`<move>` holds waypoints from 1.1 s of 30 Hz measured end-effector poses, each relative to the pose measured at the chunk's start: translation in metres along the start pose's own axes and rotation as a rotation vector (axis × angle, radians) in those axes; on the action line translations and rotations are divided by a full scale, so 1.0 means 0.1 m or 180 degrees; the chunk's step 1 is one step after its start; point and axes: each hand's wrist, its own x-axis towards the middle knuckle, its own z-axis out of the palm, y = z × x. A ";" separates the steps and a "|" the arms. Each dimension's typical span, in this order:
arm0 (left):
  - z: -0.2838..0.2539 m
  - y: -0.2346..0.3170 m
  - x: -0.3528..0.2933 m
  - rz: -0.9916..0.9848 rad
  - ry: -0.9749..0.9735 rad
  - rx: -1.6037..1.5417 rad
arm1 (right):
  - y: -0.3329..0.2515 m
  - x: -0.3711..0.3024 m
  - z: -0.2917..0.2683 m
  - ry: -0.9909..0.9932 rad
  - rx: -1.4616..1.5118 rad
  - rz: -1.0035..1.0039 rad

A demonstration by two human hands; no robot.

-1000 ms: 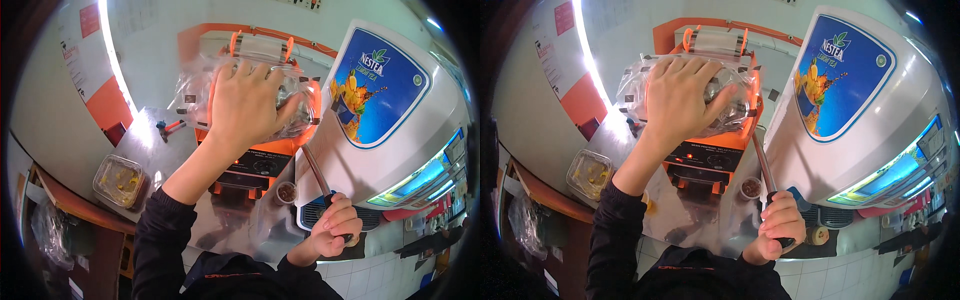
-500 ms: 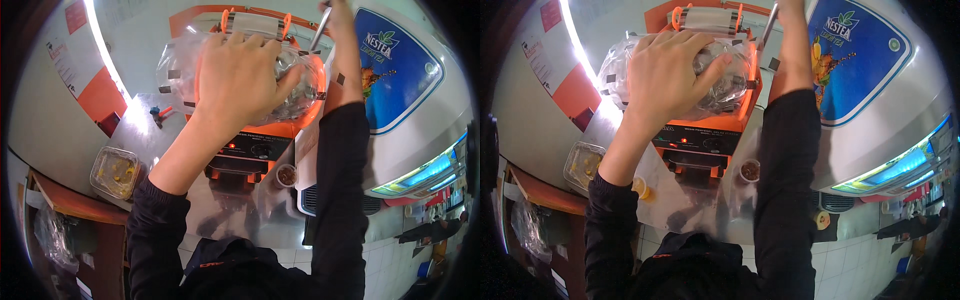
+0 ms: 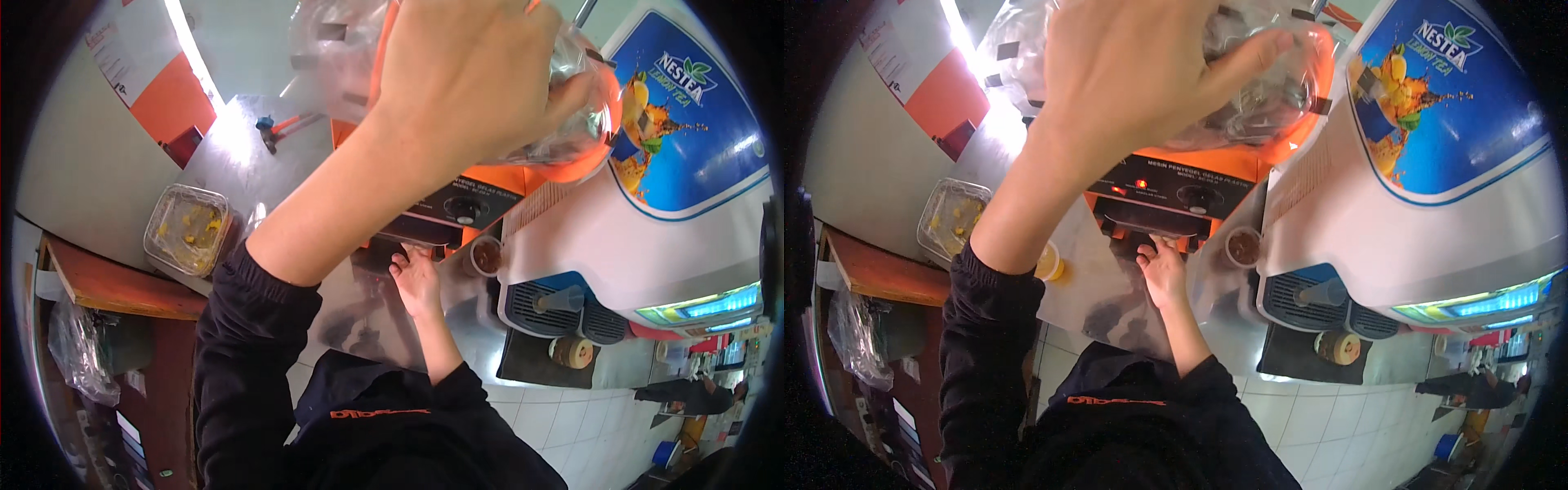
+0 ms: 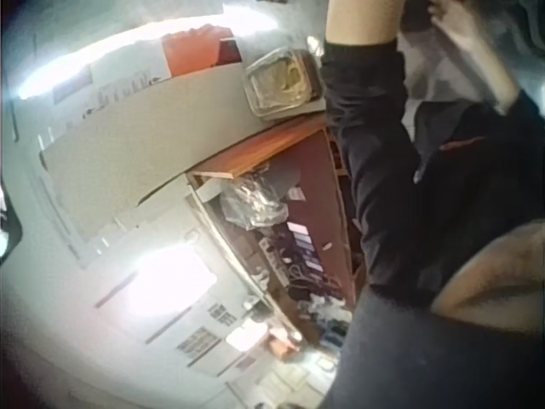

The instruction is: The person prepares iced drinks by scooping ice into plastic cups from a bucket, filling the cups with beverages from a dispenser, and then sealing the lids on the cups using a heat-sealing machine.

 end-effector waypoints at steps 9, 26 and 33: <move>-0.36 0.10 -0.69 0.0360 0.0603 -0.1287 | 0.32 -1.11 -0.66 0.0117 -0.0633 0.1392; -0.03 0.32 -2.72 -0.1392 -0.1899 -0.1930 | -0.09 -0.22 -0.43 0.0165 -0.0850 0.0522; -0.91 0.70 -2.61 -0.4101 -0.0609 -0.2773 | -1.27 -0.26 -0.66 0.0278 -0.6592 -0.1001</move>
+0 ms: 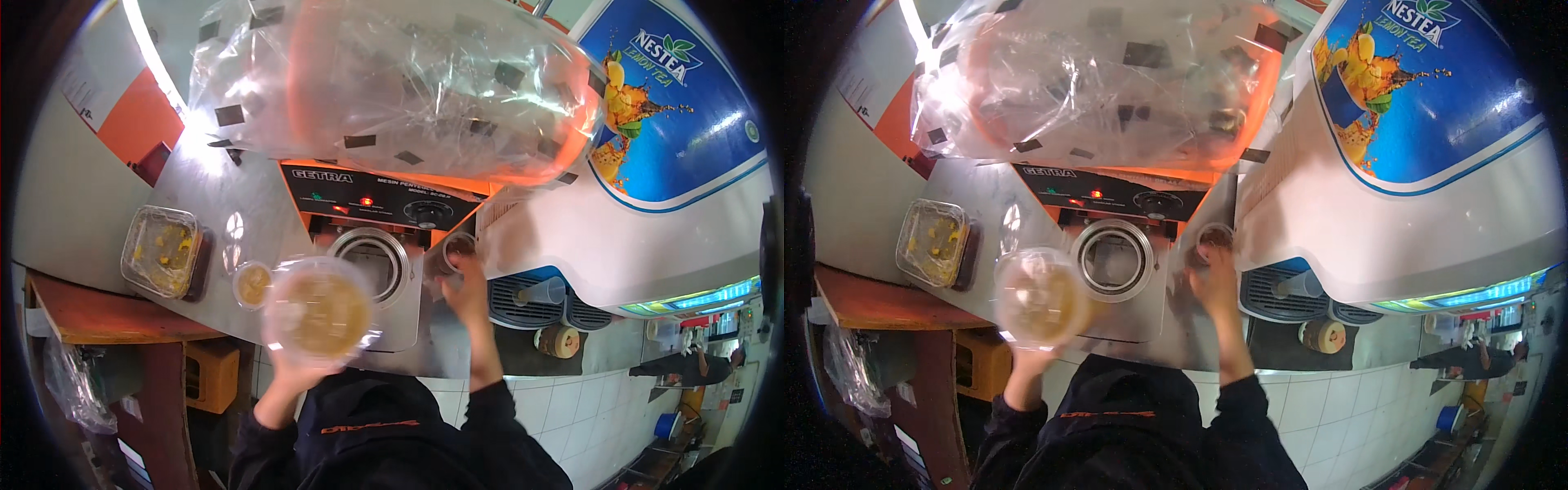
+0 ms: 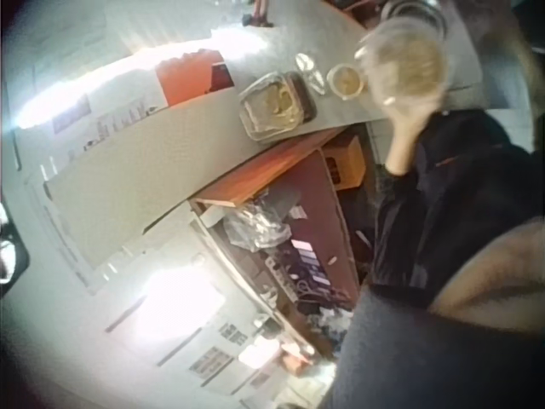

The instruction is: The person prepares iced drinks by scooping ice into plastic cups from a bucket, filling the cups with beverages from a dispenser, and then sealing the lids on the cups using a heat-sealing machine.

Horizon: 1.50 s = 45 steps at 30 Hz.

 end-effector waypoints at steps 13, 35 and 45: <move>-1.81 -1.89 0.02 0.0047 0.2493 0.1387 | -0.54 0.57 -0.75 -0.1321 -0.2377 0.0072; -1.18 -0.97 -0.11 0.1981 0.1465 0.3661 | -2.06 0.52 -0.12 -0.1797 -0.2151 -0.2000; -0.21 -0.98 -0.28 0.3148 -0.0476 0.3557 | -1.78 0.05 -1.15 -0.0790 -0.0284 -0.1936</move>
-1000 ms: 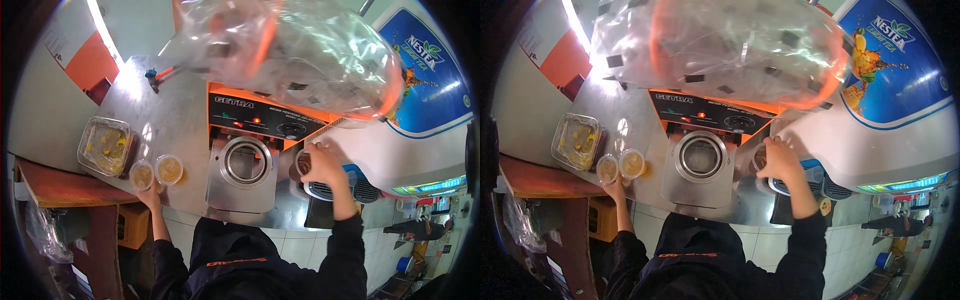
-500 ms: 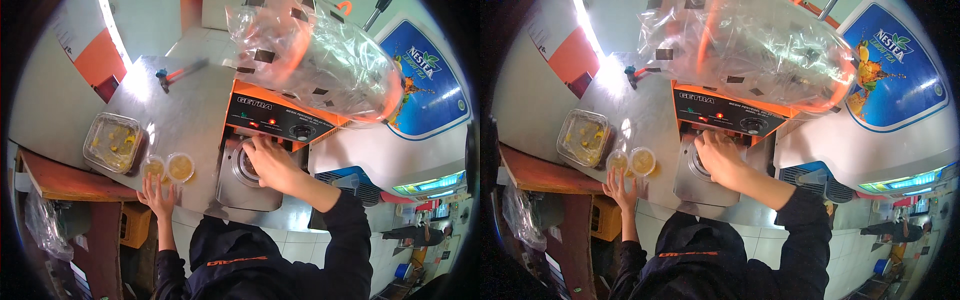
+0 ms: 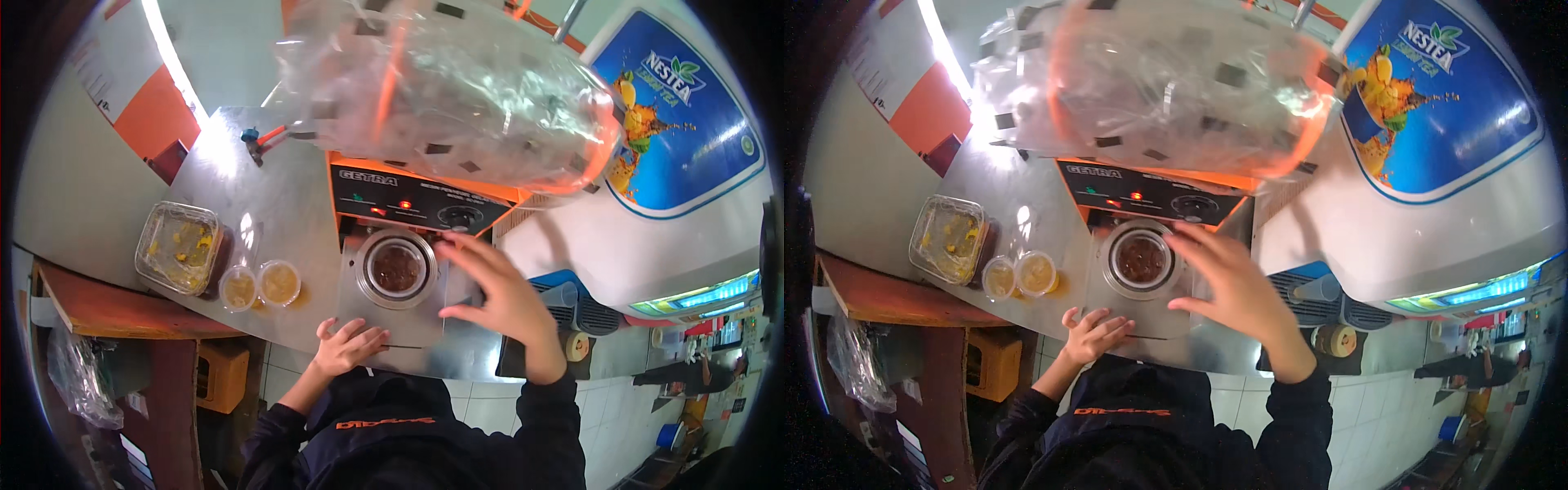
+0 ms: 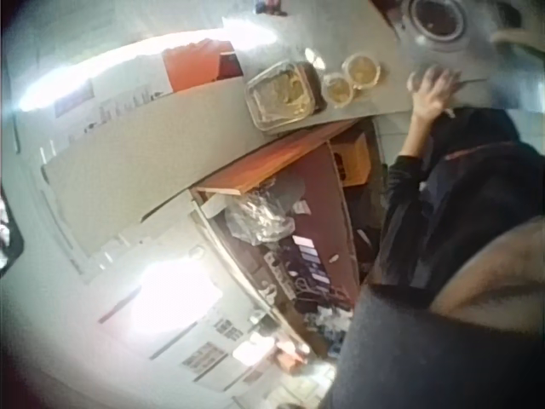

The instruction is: The person prepares iced drinks by scooping ice into plastic cups from a bucket, filling the cups with beverages from a dispenser, and then sealing the lids on the cups using a heat-sealing machine.

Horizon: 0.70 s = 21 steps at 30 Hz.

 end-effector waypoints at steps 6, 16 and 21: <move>0.29 -0.14 0.36 -0.0094 0.0089 0.0052 | 0.12 -0.56 -0.34 0.0895 0.0286 0.0464; 0.85 -0.30 0.99 -0.0775 -0.0061 0.0010 | 0.29 -0.92 -0.16 0.0651 0.0448 0.0712; 0.88 -0.29 0.96 -0.0807 -0.0112 -0.0075 | 0.30 -0.97 -0.15 0.0670 0.0533 0.0731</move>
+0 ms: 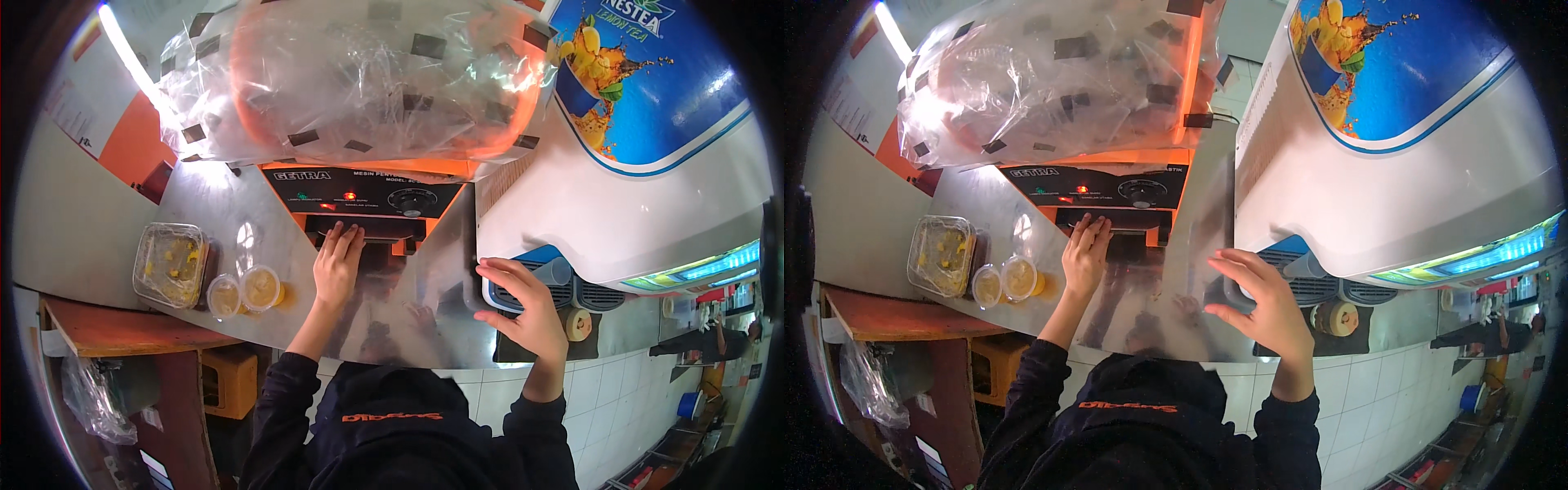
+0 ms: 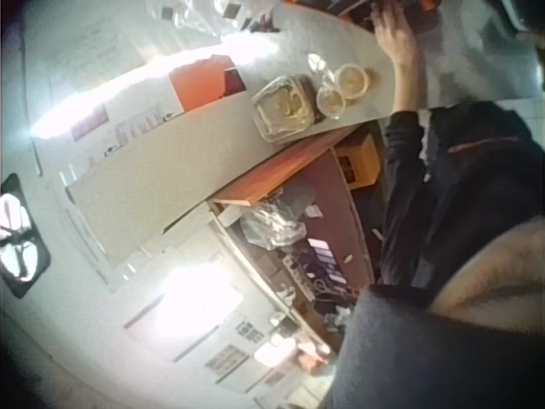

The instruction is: The person prepares iced drinks by scooping ice into plastic cups from a bucket, filling the cups with beverages from a dispenser, and then sealing the lids on the cups using a heat-sealing machine.

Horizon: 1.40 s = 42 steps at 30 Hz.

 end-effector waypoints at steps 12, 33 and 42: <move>-1.16 0.41 1.22 0.0855 0.1895 0.0523 | -1.09 3.00 -1.51 0.1690 0.0496 -0.2217; -1.56 0.62 1.66 0.1379 0.2804 0.0407 | -0.38 4.96 -1.13 0.0509 -0.2080 -0.0291; -1.61 0.51 2.12 0.0746 0.1427 0.0658 | -1.15 4.19 -0.83 -0.1460 -0.3512 -0.0012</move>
